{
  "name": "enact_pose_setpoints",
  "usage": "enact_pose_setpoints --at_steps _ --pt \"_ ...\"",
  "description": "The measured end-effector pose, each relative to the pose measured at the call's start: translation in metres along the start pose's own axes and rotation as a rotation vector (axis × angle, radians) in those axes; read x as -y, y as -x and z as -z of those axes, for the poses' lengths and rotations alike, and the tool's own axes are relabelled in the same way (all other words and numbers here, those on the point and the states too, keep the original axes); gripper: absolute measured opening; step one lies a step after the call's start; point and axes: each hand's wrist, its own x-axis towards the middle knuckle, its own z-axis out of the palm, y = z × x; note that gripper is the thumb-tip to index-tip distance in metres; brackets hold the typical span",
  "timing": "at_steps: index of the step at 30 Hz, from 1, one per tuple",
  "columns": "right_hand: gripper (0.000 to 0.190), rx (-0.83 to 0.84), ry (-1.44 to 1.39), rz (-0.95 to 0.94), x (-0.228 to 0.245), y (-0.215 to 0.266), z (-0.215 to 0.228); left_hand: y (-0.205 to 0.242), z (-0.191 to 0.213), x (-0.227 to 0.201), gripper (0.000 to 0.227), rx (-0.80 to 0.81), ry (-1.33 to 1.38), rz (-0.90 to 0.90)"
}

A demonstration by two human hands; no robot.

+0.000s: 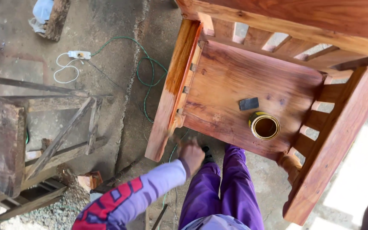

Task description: The person applies a dark wood finish to a wooden chair using a paintbrush. They repeatedly dip the brush into a can of varnish and coat the chair's legs, seat, and backrest. The chair is positioned upside down on a concrete floor.

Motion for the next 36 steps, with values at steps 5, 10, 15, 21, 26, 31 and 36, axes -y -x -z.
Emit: enact_pose_setpoints --at_steps 5,10,15,21,26,31,36 --pt "0.038 -0.065 0.017 -0.058 0.002 0.086 -0.119 -0.022 -0.008 0.0 0.021 0.108 0.259 -0.085" --pt "0.029 0.045 0.284 -0.703 -0.014 0.248 -0.178 -0.099 0.033 0.096 0.024 -0.693 0.132 0.055" --pt "0.04 0.073 0.248 -0.973 -0.1 0.351 -0.157 0.007 -0.007 0.065 0.027 -0.497 -0.07 -0.057" --pt "0.057 0.111 0.296 -1.37 -0.267 0.552 -0.131 0.084 -0.034 0.014 0.018 -0.003 0.21 -0.15" --pt "0.063 0.166 0.369 -1.425 -0.291 0.6 -0.138 0.014 0.01 0.055 0.015 -0.265 0.288 -0.047" --pt "0.065 0.219 0.15 -1.563 -0.291 0.616 -0.143 0.044 -0.002 0.082 0.016 -0.423 -0.136 -0.102" --pt "0.067 0.176 0.058 -1.577 -0.253 0.592 -0.164 0.068 0.028 0.059 0.015 0.028 0.16 -0.243"
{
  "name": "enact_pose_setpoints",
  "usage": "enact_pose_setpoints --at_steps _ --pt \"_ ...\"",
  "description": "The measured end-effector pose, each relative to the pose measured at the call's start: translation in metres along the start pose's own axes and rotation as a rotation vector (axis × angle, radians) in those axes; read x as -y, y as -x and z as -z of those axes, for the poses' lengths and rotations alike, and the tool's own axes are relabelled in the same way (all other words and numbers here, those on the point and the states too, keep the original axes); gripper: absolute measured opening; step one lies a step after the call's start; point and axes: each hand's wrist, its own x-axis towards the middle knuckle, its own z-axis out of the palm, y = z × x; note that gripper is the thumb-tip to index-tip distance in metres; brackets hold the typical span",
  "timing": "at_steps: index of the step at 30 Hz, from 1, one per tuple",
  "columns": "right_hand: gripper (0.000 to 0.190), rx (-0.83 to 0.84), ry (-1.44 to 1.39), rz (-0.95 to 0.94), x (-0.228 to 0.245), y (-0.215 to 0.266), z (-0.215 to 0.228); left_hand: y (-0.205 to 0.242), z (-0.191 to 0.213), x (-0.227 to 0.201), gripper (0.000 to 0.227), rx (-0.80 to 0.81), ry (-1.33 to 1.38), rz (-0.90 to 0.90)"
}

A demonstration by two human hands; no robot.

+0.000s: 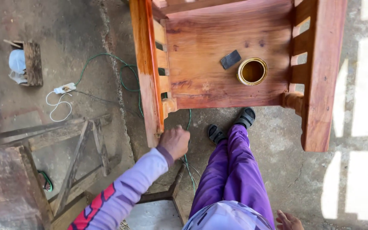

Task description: The person applies a dark wood finish to a wooden chair using a paintbrush. They repeatedly dip the brush into a can of varnish and coat the chair's legs, seat, and backrest. The chair is positioned upside down on a concrete floor.

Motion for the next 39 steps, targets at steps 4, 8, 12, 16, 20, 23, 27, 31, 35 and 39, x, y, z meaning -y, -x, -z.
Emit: enact_pose_setpoints --at_steps 4,8,12,16,20,23,27,31,35,39 --pt "0.064 0.005 -0.054 0.003 0.002 -0.01 -0.002 -0.067 0.074 0.035 0.017 -0.022 0.239 0.157" --pt "0.06 -0.006 -0.108 -0.053 0.005 0.026 0.013 -0.122 0.074 0.1 0.017 -0.292 0.159 0.195" --pt "0.056 -0.021 -0.174 -0.094 0.011 0.035 0.02 -0.111 0.062 0.094 0.023 -0.407 0.126 0.179" --pt "0.055 -0.039 -0.209 -0.076 0.027 0.059 0.02 -0.042 -0.023 0.055 0.023 -0.071 -0.673 -0.078" --pt "0.057 -0.026 -0.25 -0.048 0.037 0.076 0.006 0.037 -0.054 -0.025 0.019 0.195 -0.367 -0.149" --pt "0.057 -0.002 -0.272 -0.049 0.043 0.08 -0.003 0.038 -0.059 -0.047 0.018 0.305 -0.248 -0.14" --pt "0.058 0.009 -0.305 -0.045 0.041 0.085 -0.012 -0.009 -0.004 -0.043 0.015 0.167 -0.298 -0.098" --pt "0.057 -0.008 -0.349 -0.038 0.033 0.087 -0.013 0.001 -0.046 -0.025 0.019 0.013 -0.488 -0.041" --pt "0.054 -0.018 -0.416 -0.068 0.03 0.109 -0.022 0.066 -0.104 -0.054 0.017 0.258 -0.433 -0.148" --pt "0.051 -0.001 -0.463 -0.073 0.031 0.113 -0.034 0.061 -0.076 -0.068 0.015 0.158 -0.19 -0.082"
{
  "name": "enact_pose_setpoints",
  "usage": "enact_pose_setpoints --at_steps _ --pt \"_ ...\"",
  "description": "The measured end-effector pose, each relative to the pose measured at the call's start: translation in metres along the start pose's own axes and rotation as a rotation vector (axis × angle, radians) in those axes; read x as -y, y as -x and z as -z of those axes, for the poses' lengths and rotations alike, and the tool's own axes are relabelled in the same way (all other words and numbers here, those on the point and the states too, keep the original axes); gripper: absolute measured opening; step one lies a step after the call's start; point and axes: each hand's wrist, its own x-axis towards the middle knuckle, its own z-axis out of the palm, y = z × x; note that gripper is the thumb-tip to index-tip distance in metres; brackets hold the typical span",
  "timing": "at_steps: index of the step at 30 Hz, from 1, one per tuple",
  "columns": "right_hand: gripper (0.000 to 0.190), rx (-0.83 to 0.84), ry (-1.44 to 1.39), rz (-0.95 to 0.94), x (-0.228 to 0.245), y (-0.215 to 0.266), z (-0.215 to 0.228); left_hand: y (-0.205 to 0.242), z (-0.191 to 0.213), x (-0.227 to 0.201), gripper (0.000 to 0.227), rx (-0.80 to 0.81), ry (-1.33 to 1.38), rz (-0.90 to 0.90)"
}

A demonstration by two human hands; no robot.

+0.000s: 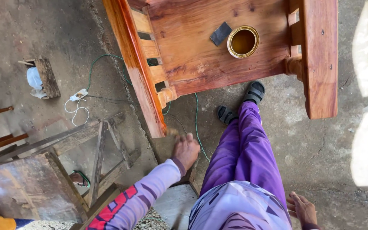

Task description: The person applies a dark wood finish to a wooden chair using a paintbrush. They repeatedly dip the brush into a can of varnish and coat the chair's legs, seat, and backrest. The chair is positioned upside down on a concrete floor.

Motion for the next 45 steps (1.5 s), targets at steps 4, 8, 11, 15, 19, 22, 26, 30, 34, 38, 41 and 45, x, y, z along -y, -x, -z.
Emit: enact_pose_setpoints --at_steps 4,8,11,15,19,22,26,30,34,38,41,45 --pt "0.051 0.035 -0.015 0.019 -0.009 -0.008 0.0 -0.013 -0.005 0.027 0.015 -0.147 -0.131 0.083" --pt "0.051 0.005 0.032 0.038 0.011 0.002 0.002 0.005 -0.003 0.001 0.016 0.191 -0.198 -0.035" --pt "0.052 -0.022 0.055 0.049 0.015 0.001 0.003 -0.001 0.046 0.002 0.014 0.066 0.061 0.016" --pt "0.052 -0.027 0.091 0.056 0.022 0.006 0.006 0.0 0.029 0.014 0.017 -0.116 -0.085 0.122" --pt "0.051 -0.001 0.069 0.059 0.017 0.003 0.002 -0.004 0.006 0.015 0.015 -0.107 0.132 0.047" --pt "0.05 0.007 0.077 0.075 0.013 -0.017 0.007 -0.015 0.044 0.035 0.019 -0.386 -0.033 0.077" --pt "0.049 -0.028 0.126 0.087 0.036 -0.018 0.015 -0.026 0.039 0.046 0.013 -0.078 -0.03 0.074" --pt "0.046 -0.087 0.23 0.195 0.092 0.006 0.017 -0.044 0.074 0.055 0.011 -0.156 0.001 0.077" --pt "0.041 -0.168 0.27 0.371 0.173 0.061 0.006 -0.061 0.021 0.073 0.013 -0.243 -0.042 0.199" --pt "0.038 -0.224 0.279 0.511 0.212 0.073 0.012 -0.041 0.035 0.04 0.013 0.072 -0.017 0.1" --pt "0.035 -0.225 0.323 0.604 0.237 0.09 0.005 -0.051 0.043 0.045 0.012 -0.059 0.074 0.046" --pt "0.031 -0.235 0.425 0.792 0.265 0.124 -0.006 -0.046 0.012 0.059 0.014 -0.224 -0.072 0.133"
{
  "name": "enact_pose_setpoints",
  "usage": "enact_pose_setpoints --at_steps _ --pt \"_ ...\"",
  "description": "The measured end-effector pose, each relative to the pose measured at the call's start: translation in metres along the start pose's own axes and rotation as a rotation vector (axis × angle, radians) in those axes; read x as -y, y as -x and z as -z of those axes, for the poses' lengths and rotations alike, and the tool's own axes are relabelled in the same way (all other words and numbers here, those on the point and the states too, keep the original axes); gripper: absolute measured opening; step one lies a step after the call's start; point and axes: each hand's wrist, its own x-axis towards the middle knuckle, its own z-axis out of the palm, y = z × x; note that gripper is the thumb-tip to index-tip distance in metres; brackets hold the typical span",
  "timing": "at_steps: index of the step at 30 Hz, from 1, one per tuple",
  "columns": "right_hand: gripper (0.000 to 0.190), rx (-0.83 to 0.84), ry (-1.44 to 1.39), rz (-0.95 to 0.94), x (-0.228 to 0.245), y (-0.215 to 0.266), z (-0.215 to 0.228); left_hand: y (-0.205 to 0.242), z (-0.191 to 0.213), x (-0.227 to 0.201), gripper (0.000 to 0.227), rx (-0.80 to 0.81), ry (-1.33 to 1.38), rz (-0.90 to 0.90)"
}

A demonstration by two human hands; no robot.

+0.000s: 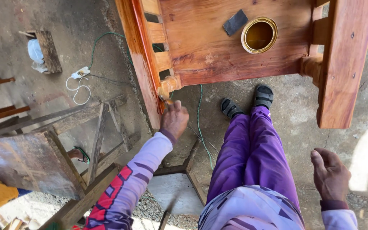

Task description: The person applies a dark wood finish to a wooden chair using a paintbrush. They repeatedly dip the brush into a can of varnish and coat the chair's legs, seat, and backrest. The chair is positioned upside down on a concrete floor.

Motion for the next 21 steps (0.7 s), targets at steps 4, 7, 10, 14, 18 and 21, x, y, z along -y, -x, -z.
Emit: enact_pose_setpoints --at_steps 4,7,10,14,18,21 --pt "0.029 -0.037 0.034 0.195 0.046 -0.014 0.008 0.027 0.011 -0.015 0.013 0.416 0.346 -0.062" --pt "0.029 0.021 0.053 0.244 0.063 -0.021 0.011 0.049 0.017 -0.017 0.006 0.348 0.579 0.129" --pt "0.03 0.076 0.063 0.241 0.077 -0.031 0.011 0.062 0.024 0.027 0.009 0.301 0.715 0.302" --pt "0.032 0.173 0.129 0.256 0.087 -0.043 0.012 0.033 0.063 0.111 0.018 0.239 0.982 0.496" --pt "0.033 0.17 0.164 0.298 0.09 -0.051 0.01 0.005 0.087 0.167 0.021 -0.335 0.82 0.363" --pt "0.035 0.14 0.158 0.274 0.084 -0.041 0.008 0.013 0.077 0.157 0.026 -0.583 0.741 0.305"
